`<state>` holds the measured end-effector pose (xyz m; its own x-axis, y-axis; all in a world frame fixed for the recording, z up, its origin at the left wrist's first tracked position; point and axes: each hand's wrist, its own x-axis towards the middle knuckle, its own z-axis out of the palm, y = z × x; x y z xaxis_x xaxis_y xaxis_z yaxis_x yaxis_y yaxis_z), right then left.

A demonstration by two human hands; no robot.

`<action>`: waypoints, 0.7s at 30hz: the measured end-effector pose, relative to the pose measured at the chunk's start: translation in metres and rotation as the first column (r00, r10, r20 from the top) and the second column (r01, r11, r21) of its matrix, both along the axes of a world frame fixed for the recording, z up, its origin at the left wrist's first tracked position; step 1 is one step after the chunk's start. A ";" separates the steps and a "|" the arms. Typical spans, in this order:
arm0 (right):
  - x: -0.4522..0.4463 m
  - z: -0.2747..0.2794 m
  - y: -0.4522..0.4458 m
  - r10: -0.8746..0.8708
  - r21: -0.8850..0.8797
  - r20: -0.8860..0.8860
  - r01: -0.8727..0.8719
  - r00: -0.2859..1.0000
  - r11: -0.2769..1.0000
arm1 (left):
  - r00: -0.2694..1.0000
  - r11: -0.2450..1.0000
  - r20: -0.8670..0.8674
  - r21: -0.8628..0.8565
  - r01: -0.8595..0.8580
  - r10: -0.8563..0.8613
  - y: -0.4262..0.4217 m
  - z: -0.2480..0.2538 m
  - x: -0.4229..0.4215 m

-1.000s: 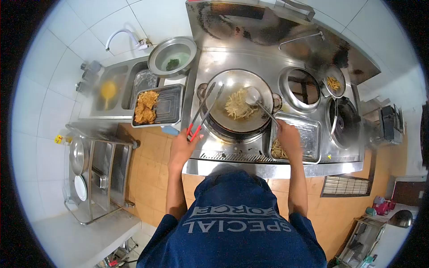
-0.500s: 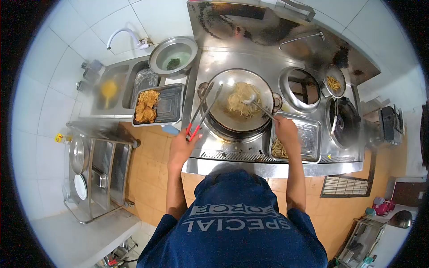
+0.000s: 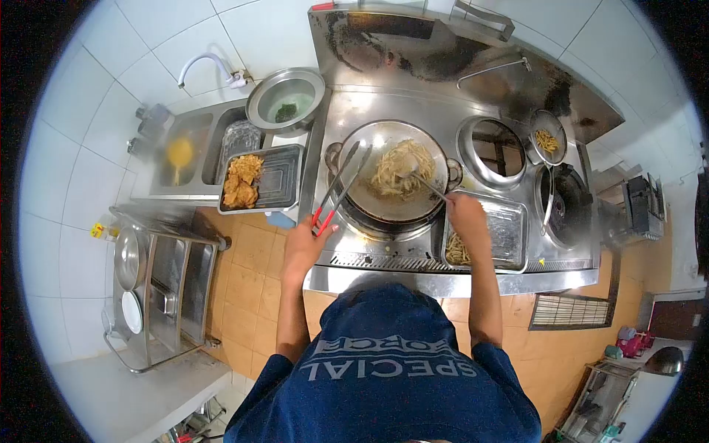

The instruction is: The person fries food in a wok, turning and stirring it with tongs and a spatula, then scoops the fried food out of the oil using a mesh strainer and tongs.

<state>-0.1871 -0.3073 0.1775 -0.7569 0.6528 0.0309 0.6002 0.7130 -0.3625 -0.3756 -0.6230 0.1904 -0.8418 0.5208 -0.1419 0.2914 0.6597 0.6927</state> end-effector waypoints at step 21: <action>-0.002 -0.010 -0.027 0.070 0.012 0.006 -0.070 0.998 0.997 | 0.997 1.000 -0.081 0.028 0.013 -0.010 -0.004 -0.010 0.005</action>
